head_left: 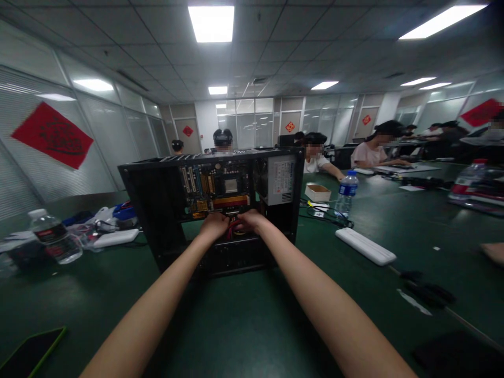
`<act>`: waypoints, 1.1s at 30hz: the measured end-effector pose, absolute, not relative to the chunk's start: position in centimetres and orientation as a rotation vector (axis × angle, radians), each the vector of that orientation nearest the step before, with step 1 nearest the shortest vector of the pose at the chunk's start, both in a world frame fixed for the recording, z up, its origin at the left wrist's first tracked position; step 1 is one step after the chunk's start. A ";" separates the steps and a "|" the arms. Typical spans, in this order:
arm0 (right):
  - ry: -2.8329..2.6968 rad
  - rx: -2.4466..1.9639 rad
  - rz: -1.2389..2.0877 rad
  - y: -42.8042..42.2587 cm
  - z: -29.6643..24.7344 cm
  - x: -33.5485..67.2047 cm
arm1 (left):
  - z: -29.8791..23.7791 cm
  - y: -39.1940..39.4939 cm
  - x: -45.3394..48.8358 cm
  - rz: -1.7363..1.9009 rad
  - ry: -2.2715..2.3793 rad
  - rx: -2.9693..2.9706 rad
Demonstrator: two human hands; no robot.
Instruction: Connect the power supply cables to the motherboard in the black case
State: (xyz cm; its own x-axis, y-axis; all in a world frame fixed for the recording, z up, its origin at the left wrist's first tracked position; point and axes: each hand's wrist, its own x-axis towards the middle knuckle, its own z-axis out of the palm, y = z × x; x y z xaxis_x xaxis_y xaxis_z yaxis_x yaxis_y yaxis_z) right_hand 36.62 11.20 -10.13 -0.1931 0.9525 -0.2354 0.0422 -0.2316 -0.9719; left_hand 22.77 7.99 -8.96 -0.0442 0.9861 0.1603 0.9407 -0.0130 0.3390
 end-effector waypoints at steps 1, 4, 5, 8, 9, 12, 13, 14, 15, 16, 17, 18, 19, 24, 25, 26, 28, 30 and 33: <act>-1.213 -1.301 1.535 11.1 -10.0 36.4 | -9.0 8.0 22.8 0.546 2.114 2.078; -1.114 -1.309 1.546 11.1 -9.9 35.7 | -9.1 8.1 22.6 0.555 2.112 2.079; -1.086 -1.307 1.554 11.2 -9.8 35.5 | -9.2 8.2 22.6 0.560 2.112 2.080; -1.020 -1.281 1.597 11.3 -9.9 35.2 | -9.4 8.3 22.3 0.603 2.134 2.075; -1.003 -1.270 1.611 11.3 -9.9 35.2 | -9.4 8.3 22.3 0.625 2.146 2.069; -0.957 -1.246 1.639 11.4 -9.9 35.1 | -9.4 8.2 22.1 0.678 2.176 2.048; -0.943 -1.240 1.642 11.4 -9.9 35.1 | -9.4 8.2 22.0 0.688 2.179 2.044; -0.930 -1.234 1.643 11.4 -10.0 35.0 | -9.5 8.2 22.0 0.693 2.179 2.042; -0.919 -1.228 1.645 11.4 -10.0 34.9 | -9.5 8.2 22.0 0.697 2.181 2.041; -0.908 -1.221 1.647 11.4 -10.0 34.9 | -9.5 8.2 22.0 0.701 2.186 2.038; -0.899 -1.213 1.650 11.4 -10.0 34.8 | -9.5 8.2 22.0 0.703 2.192 2.036; -0.891 -1.206 1.655 11.3 -10.0 34.8 | -9.5 8.2 22.0 0.703 2.198 2.034; -0.883 -1.198 1.660 11.3 -10.0 34.8 | -9.5 8.3 22.0 0.701 2.205 2.034; -0.863 -1.159 1.679 11.1 -9.8 34.7 | -9.3 8.7 21.9 0.654 2.232 2.047; -0.863 -1.150 1.683 11.1 -9.8 34.7 | -9.2 8.9 21.8 0.640 2.226 2.060; -0.863 -1.143 1.685 11.1 -9.8 34.7 | -9.1 9.1 21.7 0.624 2.212 2.081; -0.860 -1.132 1.685 11.1 -9.8 34.6 | -8.8 9.5 21.3 0.582 2.175 2.127; -0.853 -1.128 1.677 11.1 -9.8 34.5 | -8.6 9.9 20.9 0.536 2.141 2.163; -0.846 -1.132 1.655 11.1 -9.8 34.5 | -8.7 10.4 20.8 0.499 2.128 2.192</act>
State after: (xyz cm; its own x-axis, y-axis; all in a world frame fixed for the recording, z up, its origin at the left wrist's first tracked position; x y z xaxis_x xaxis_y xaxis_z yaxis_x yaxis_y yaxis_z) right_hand 34.52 11.11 -9.76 -0.1450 0.9425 -0.3011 -0.3080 -0.3322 -0.8915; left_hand 20.82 10.43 -8.74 0.0032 0.9806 0.1962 0.9657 -0.0540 0.2542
